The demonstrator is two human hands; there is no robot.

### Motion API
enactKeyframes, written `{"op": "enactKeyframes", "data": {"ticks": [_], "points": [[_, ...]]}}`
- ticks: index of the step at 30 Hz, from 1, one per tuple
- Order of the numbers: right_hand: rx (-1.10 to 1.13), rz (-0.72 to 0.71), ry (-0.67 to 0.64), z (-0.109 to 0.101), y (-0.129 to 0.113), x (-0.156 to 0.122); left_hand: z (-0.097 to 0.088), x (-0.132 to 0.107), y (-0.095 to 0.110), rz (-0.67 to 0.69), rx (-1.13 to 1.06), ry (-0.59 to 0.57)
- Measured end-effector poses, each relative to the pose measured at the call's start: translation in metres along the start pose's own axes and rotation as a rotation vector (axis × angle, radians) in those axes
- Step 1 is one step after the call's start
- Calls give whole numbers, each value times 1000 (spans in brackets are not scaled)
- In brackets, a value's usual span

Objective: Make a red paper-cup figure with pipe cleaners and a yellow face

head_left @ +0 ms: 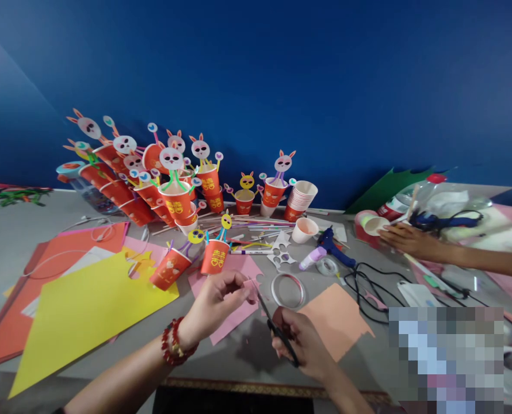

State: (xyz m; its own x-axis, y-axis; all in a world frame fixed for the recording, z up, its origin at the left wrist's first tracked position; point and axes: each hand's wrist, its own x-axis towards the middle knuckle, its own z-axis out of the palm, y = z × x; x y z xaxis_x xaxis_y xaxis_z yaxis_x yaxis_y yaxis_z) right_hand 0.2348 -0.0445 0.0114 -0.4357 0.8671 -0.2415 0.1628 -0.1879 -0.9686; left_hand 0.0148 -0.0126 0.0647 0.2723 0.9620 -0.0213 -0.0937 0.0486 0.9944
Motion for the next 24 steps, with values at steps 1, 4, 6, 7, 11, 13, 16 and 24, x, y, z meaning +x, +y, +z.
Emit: {"op": "enactKeyframes", "data": {"ticks": [1,4,6,7,11,13,16,24], "points": [[4,-1,0,0,0,0,0,0,0,-1,9,-1],[-20,-5,0,-2,0,0,-1,1,2,-1,42,-5],[-52,-5,6,-3,1,1,-1,1,3,2,66,-13],[-64,-9,9,-4,2,1,-2,1,3,2,76,-18],[-113,-35,-1,-6,5,1,-3,1,6,-1,103,-17],[-155,-62,3,-8,4,2,-4,1,7,-3,117,-16],[-200,-98,12,-8,3,2,-5,2,9,0,138,-18],[-90,-64,31,-3,9,2,4,0,2,20,36,34]]}}
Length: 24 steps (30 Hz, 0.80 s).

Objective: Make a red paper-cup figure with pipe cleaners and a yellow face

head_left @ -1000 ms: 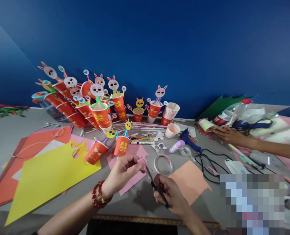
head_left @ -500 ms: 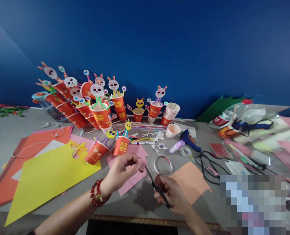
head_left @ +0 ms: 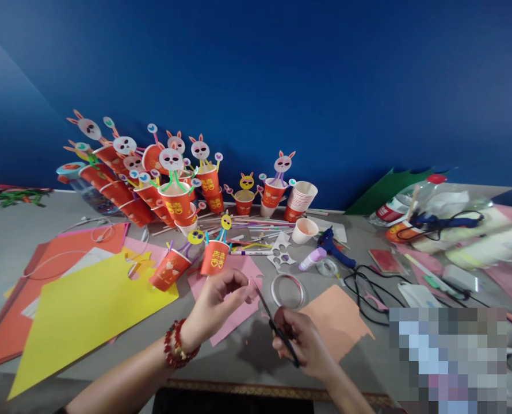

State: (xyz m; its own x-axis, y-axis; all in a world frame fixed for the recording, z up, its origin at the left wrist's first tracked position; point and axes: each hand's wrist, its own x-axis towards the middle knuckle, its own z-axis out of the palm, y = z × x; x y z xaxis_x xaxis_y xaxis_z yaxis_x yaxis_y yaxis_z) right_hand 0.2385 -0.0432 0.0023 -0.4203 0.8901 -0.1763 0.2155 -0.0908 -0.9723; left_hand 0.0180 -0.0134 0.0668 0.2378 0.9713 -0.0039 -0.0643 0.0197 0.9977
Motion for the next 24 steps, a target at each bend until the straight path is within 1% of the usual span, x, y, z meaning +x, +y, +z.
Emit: {"op": "enactKeyframes", "data": {"ticks": [3,7,10,14,20,24], "points": [[32,5,9,3,-1,0,6,-3,-6,49,27,51],[16,-10,7,4,-1,0,11,-4,-11,60,31,95],[-6,-41,9,3,1,-1,12,-3,-11,79,75,77],[3,-77,-1,3,-2,0,10,-3,-5,95,129,23],[81,-23,-36,5,-13,1,9,-4,1,82,187,10],[66,-26,-32,4,-15,1,7,-3,0,71,185,2]]}}
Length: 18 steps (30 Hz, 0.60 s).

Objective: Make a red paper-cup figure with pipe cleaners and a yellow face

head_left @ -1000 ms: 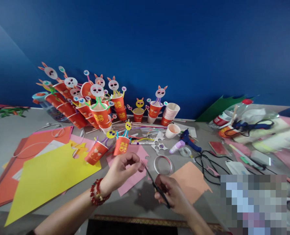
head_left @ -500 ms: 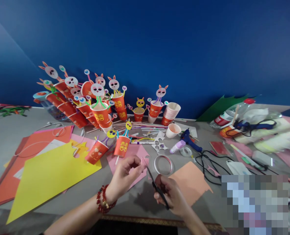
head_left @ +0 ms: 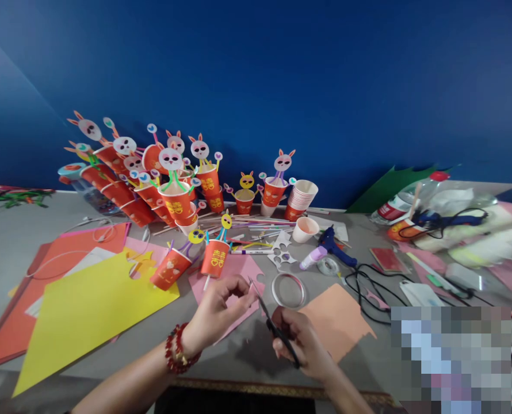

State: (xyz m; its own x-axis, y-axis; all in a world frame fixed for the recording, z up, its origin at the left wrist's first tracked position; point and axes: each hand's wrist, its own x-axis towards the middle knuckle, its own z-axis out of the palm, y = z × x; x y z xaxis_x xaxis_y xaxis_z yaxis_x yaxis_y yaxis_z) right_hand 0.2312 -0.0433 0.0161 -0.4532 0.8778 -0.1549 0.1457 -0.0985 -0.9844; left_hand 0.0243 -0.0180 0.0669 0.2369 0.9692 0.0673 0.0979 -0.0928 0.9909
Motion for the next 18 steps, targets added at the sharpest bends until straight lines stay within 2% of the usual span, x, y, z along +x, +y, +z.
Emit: {"op": "enactKeyframes", "data": {"ticks": [18], "points": [[2,42,26,-4,13,-1,-8,3,0,-19,-18,-19]]}}
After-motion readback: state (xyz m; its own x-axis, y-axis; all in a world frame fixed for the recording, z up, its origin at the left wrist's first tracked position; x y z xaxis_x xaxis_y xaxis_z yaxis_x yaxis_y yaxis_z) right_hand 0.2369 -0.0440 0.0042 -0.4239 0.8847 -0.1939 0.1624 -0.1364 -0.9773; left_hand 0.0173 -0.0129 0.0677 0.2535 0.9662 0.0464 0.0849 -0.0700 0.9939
